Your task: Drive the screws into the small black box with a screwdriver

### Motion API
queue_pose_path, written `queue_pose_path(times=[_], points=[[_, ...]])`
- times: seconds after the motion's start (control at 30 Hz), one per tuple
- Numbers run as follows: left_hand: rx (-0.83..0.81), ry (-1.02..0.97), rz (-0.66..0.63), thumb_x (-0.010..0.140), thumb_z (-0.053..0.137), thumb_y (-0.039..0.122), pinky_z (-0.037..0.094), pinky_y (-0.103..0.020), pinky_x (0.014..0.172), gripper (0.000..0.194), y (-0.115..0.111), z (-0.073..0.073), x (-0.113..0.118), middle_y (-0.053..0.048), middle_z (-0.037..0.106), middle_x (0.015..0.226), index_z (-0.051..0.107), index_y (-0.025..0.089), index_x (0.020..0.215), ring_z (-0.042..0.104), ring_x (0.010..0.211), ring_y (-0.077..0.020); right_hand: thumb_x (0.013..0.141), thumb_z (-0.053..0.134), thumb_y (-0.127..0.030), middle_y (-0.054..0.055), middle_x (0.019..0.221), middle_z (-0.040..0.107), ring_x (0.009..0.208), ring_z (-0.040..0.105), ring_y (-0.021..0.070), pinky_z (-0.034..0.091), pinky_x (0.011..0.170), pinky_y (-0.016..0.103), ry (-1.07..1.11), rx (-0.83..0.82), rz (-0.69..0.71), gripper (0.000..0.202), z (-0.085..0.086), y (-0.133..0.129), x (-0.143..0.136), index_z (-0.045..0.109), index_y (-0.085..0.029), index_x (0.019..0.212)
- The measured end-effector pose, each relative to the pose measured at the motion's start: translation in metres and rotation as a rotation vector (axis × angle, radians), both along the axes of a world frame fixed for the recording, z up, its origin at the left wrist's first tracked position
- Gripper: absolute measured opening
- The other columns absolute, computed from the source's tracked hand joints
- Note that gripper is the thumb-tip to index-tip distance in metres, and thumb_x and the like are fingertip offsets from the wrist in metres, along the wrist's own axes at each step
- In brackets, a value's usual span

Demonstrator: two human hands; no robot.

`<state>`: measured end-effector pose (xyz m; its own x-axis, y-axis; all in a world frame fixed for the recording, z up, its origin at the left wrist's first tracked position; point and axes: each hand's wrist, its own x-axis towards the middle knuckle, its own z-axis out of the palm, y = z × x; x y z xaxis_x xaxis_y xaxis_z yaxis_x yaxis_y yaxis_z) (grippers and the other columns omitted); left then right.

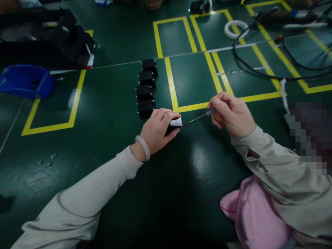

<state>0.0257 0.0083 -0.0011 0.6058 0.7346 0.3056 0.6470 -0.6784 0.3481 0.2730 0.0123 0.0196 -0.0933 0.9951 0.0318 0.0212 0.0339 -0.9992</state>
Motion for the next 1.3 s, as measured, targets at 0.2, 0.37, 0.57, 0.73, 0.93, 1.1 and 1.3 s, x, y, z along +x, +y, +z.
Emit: queue_pose_path(times=[0.2,0.37,0.57,0.73,0.93,1.1,1.3], points=[[0.004,0.004,-0.001,0.095,0.061,0.024,0.051,-0.046,0.095,0.032,-0.0002,-0.0001,0.0006,-0.012,0.061,0.121,0.053,0.015,0.125,0.057,0.111,-0.0274,0.088,0.072,-0.039,-0.01,0.045,0.041,0.033,0.037,0.0084,0.029,0.031,0.024,0.029,-0.009,-0.007,0.024,0.0011,-0.0006,-0.0012,0.054,-0.024,0.088],[0.007,0.003,-0.006,0.095,0.06,0.024,0.051,-0.046,0.095,0.033,-0.0002,0.0003,0.0003,-0.012,0.062,0.121,0.053,0.015,0.126,0.057,0.111,-0.0274,0.09,0.069,-0.043,-0.01,0.042,0.034,0.032,0.033,0.0074,0.029,0.032,0.024,0.007,0.006,-0.002,0.028,0.0021,-0.0015,-0.0014,0.055,-0.022,0.078],[-0.019,0.003,0.006,0.095,0.06,0.024,0.051,-0.047,0.094,0.032,-0.0003,0.0018,0.0007,-0.011,0.061,0.121,0.052,0.017,0.125,0.058,0.111,-0.0273,0.089,0.071,-0.041,-0.009,0.046,0.04,0.035,0.038,0.0092,0.029,0.032,0.025,0.015,-0.026,-0.002,0.024,0.0038,-0.0023,-0.0014,0.054,-0.025,0.085],[-0.017,0.008,0.003,0.095,0.059,0.025,0.05,-0.046,0.095,0.032,-0.0003,0.0011,0.0003,-0.012,0.061,0.122,0.052,0.017,0.126,0.057,0.111,-0.0274,0.091,0.068,-0.045,-0.01,0.043,0.034,0.033,0.032,0.008,0.029,0.032,0.025,-0.004,-0.008,0.007,0.027,0.0021,-0.0021,-0.0008,0.054,-0.024,0.079],[-0.004,0.012,-0.002,0.095,0.059,0.025,0.05,-0.045,0.095,0.032,-0.0004,0.0002,0.0002,-0.012,0.061,0.121,0.053,0.016,0.126,0.057,0.111,-0.0273,0.088,0.071,-0.048,-0.009,0.045,0.038,0.034,0.036,0.0091,0.029,0.033,0.025,0.031,-0.017,0.006,0.029,0.0024,-0.0024,-0.0015,0.055,-0.024,0.084],[-0.004,0.004,-0.001,0.095,0.06,0.025,0.05,-0.046,0.094,0.032,-0.0008,0.0008,0.0004,-0.012,0.062,0.121,0.053,0.016,0.125,0.057,0.111,-0.0272,0.088,0.069,-0.055,-0.009,0.043,0.033,0.033,0.031,0.0075,0.029,0.032,0.025,0.0,0.007,0.006,0.037,0.0027,-0.0017,-0.0009,0.054,-0.024,0.076],[-0.013,0.006,0.003,0.095,0.06,0.024,0.051,-0.047,0.094,0.033,-0.0002,0.0013,0.0001,-0.012,0.061,0.122,0.052,0.016,0.126,0.058,0.111,-0.0277,0.088,0.071,-0.05,-0.008,0.046,0.039,0.035,0.036,0.0092,0.029,0.033,0.025,0.029,-0.006,-0.001,0.03,0.0026,-0.0022,-0.0011,0.054,-0.025,0.083]])
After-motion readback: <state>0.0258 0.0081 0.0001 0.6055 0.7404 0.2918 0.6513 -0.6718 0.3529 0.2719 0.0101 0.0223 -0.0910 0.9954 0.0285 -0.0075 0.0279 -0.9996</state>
